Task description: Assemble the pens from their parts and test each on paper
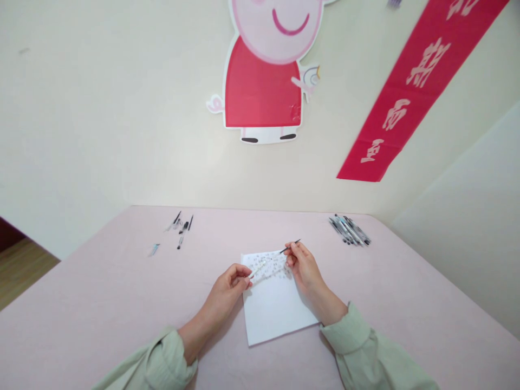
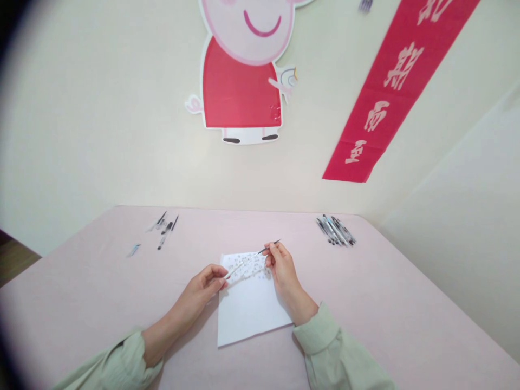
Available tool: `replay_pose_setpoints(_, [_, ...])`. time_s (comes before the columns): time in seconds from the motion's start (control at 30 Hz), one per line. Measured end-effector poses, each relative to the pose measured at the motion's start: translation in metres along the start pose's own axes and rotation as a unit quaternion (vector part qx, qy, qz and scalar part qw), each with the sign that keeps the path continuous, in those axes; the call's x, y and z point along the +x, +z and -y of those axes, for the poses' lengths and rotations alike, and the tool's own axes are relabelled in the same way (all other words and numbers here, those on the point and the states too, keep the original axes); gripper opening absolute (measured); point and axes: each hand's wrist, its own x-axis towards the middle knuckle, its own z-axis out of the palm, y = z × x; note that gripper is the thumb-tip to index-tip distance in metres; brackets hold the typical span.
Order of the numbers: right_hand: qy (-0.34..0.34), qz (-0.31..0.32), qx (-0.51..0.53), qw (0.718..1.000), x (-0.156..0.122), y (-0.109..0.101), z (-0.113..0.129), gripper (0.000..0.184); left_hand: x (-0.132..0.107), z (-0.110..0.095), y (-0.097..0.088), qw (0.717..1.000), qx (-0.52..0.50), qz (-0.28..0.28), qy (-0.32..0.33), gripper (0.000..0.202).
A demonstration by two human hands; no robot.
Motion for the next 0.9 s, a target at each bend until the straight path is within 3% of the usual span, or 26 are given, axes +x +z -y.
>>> replay_pose_setpoints(0.5, [0.005, -0.007, 0.027, 1.0, 0.0038, -0.0038, -0.005, 0.03, -0.0006, -0.0015, -0.0002, 1.0, -0.018, 0.005, 0.0, 0.016])
replay_pose_setpoints(0.9, [0.007, 0.008, -0.012, 1.0, 0.0023, -0.0047, -0.0049, 0.03, 0.0004, 0.0041, -0.0012, 1.0, -0.029, 0.012, 0.001, 0.016])
